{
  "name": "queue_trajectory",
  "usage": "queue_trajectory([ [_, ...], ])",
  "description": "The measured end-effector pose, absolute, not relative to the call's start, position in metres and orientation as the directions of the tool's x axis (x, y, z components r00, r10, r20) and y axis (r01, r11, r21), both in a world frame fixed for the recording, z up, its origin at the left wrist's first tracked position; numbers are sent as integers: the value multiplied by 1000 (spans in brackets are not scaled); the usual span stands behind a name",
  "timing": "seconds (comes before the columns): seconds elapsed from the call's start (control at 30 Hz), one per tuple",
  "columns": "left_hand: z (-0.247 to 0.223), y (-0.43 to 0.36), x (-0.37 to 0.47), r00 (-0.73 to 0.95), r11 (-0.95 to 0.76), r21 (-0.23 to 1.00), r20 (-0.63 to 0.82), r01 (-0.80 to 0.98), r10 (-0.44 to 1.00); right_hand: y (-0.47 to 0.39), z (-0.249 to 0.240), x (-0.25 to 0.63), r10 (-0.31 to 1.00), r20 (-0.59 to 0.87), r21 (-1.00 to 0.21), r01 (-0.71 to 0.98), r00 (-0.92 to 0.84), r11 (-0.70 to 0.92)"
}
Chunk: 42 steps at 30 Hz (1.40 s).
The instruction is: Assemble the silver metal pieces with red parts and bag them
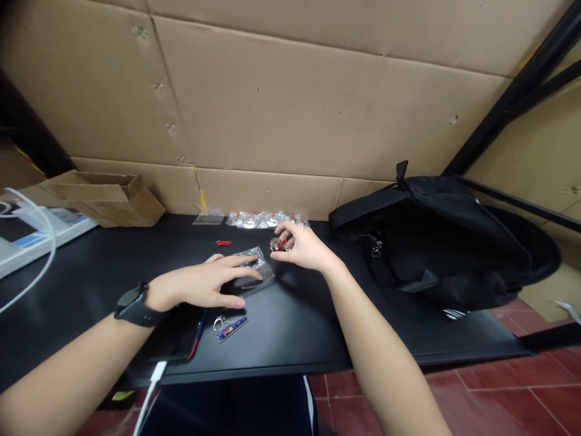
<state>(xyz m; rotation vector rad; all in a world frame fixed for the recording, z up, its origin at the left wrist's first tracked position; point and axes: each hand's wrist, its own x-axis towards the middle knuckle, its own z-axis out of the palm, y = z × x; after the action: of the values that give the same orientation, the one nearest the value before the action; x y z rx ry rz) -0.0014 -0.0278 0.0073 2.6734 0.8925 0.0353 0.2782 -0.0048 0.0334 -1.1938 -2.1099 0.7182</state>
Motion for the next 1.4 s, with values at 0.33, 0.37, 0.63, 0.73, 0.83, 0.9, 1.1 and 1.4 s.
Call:
queue_trajectory([
  [0.33,1,-23,-4,811,-777,301,21,553,585,-23,43,267,824,135,-543,654,-551,526],
  [0.37,0,-23,-4,812,-778,299,18,553,584,-25,43,266,816,112,-533,659,-568,531],
  [0.63,-3,-24,-1,809,-770,327,24,548,587,-32,37,263,811,38,-445,716,-584,537],
  [0.73,-3,-25,0,805,-766,320,16,558,593,-34,37,262,805,55,-443,708,-591,550],
  [0.83,-2,-25,0,796,-753,318,-7,576,606,-35,41,261,791,84,-459,681,-607,571],
  [0.9,-1,-25,0,795,-750,323,-12,577,607,-34,45,262,780,106,-500,645,-617,578],
  [1.1,0,-25,1,800,-758,305,-27,577,599,-31,50,266,798,120,-617,586,-591,526],
  [1.4,-2,-25,1,799,-757,301,-29,580,600,-29,38,262,787,44,-495,670,-616,552],
])
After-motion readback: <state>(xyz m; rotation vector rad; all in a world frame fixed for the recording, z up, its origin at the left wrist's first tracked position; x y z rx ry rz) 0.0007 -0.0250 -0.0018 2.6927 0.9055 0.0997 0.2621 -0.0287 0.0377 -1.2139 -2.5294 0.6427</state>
